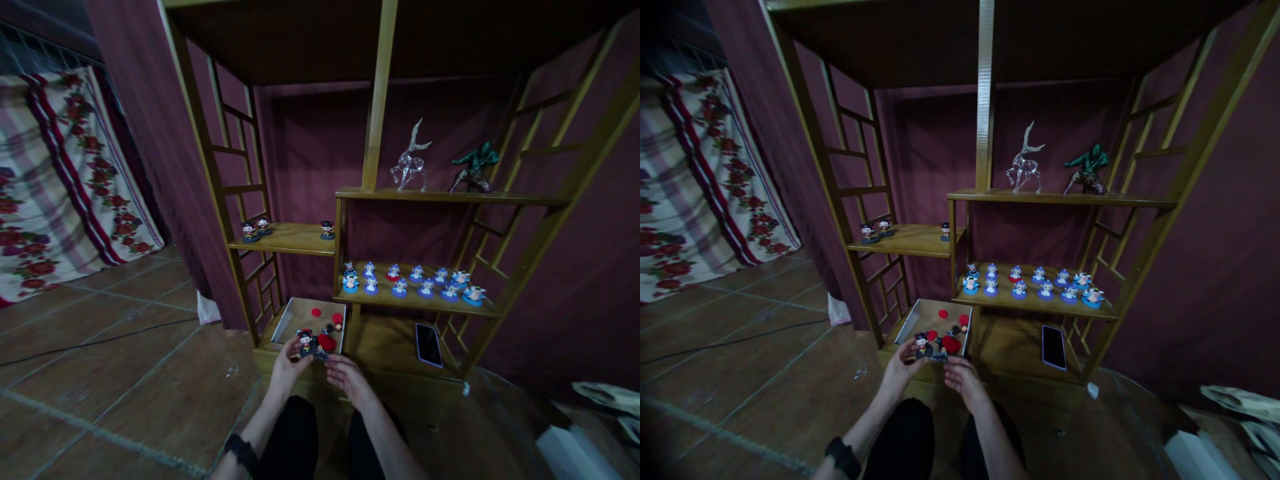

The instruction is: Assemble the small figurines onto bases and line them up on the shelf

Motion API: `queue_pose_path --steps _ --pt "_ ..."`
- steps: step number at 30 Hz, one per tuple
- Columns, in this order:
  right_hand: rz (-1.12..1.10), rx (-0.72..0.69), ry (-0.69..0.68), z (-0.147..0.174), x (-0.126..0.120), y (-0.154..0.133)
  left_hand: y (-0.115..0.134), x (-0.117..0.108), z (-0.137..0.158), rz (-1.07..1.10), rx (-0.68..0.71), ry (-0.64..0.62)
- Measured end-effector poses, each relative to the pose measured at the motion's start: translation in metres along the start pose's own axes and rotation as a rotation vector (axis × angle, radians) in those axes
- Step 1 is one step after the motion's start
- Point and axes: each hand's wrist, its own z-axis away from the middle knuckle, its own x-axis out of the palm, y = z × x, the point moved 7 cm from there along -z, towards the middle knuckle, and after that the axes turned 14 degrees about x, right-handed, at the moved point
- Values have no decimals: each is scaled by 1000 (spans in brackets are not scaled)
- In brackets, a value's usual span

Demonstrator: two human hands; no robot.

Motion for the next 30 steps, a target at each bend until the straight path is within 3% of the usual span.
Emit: queue_pose_path --steps 4,7,13,18,25,30 --pt "-18 13 13 0 -2 0 31 -5 -21 37 61 36" --pt "-39 12 2 4 1 -2 38 0 -23 20 87 9" --pt "-78 -33 -116 18 17 -8 16 28 -2 -70 70 -96" --pt "-104 -51 -119 20 19 -8 -1 46 16 -118 108 -145" --pt "-123 -69 -87 14 10 -8 6 54 30 -367 266 -245" --pt "-86 -55 -59 13 7 -5 5 55 32 -295 243 -237"
